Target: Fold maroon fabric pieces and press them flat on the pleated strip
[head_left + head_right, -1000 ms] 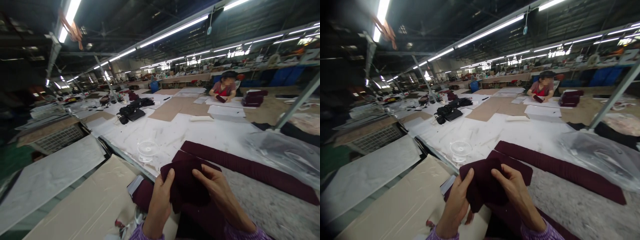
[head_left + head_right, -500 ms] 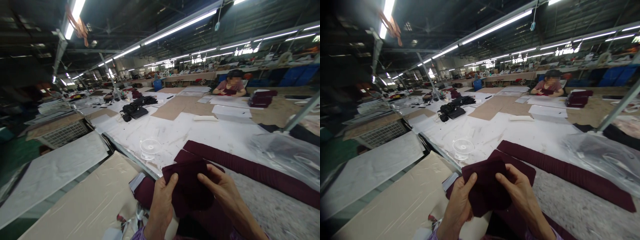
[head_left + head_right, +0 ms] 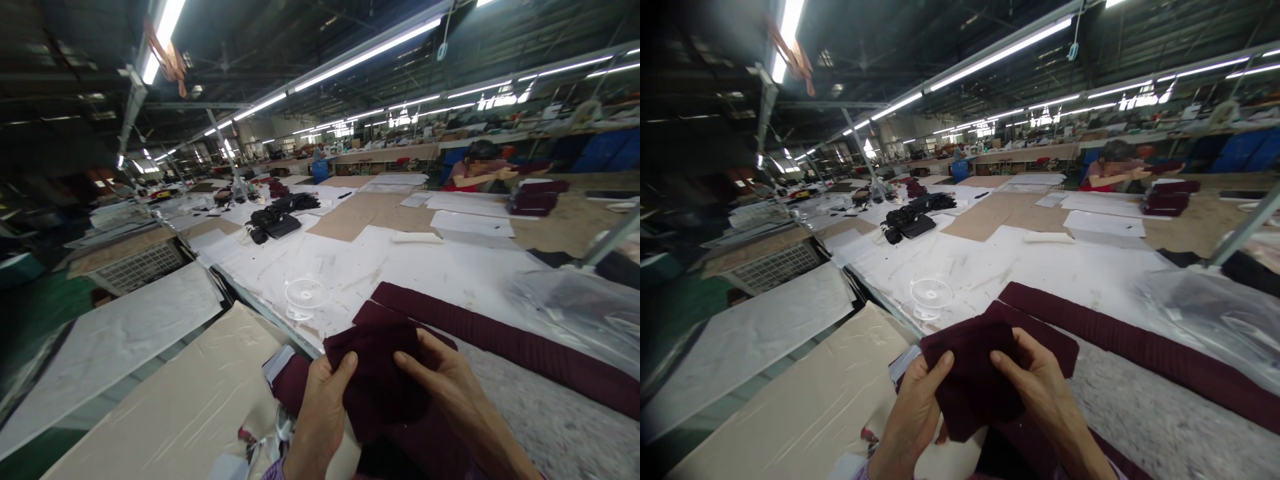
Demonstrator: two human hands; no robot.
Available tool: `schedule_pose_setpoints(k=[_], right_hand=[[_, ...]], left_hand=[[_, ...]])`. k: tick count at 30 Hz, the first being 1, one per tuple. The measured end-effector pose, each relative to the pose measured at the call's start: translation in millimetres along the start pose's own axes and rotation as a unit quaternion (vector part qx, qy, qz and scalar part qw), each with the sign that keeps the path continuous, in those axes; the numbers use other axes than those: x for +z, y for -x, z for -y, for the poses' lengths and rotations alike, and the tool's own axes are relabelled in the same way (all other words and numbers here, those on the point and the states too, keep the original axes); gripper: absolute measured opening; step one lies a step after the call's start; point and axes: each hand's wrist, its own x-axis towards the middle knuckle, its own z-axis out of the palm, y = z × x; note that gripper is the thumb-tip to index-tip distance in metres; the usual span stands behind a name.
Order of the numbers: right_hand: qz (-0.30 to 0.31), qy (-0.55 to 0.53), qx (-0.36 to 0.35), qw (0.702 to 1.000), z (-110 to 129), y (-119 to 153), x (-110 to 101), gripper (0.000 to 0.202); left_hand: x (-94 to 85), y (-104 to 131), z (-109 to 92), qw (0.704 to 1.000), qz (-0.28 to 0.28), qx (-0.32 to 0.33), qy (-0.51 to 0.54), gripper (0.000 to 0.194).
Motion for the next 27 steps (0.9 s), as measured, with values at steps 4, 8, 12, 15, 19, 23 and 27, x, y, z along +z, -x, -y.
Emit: schedule_pose_setpoints(k=[4,8,12,15,19,23,27], right_hand=[[0.019,0.008,0.018,1.000,1,-2,0,0.027],[0.042,-0.016,0.035,0.998,4,-2,2,0.029],[0.039,-0.024,0.024,0.999,8,-1,4,0.029],[0.040,-0.015,0.017,0.999,6,-1,3,0.032],[0.003,0.058,-0.061,0.996,1,-5,-2,0.045],[-0.070,0.278,-0.287,0.914,4,-7,-8,0.034],[-0.071,0.467,-0.470,0.746,14,-7,-3,0.021]], left_hand=[[-1.3,-1,-4,1.000,0.019,0.010,0.018,0.033],[-4.6,-2,-5,1.000,0.009,0.003,0.008,0.035],[-4.2,-3,-3,1.000,0.011,0.014,0.015,0.043],[-1.4,-3,-3,1.000,0.007,0.004,-0.003,0.047],[0.2,-4,-4,1.000,0.005,-0.027,0.000,0.050],[0.2,-5,-5,0.999,-0.002,-0.033,0.032,0.044],[3.1,-8,-5,0.997,-0.008,-0.043,0.057,0.045]])
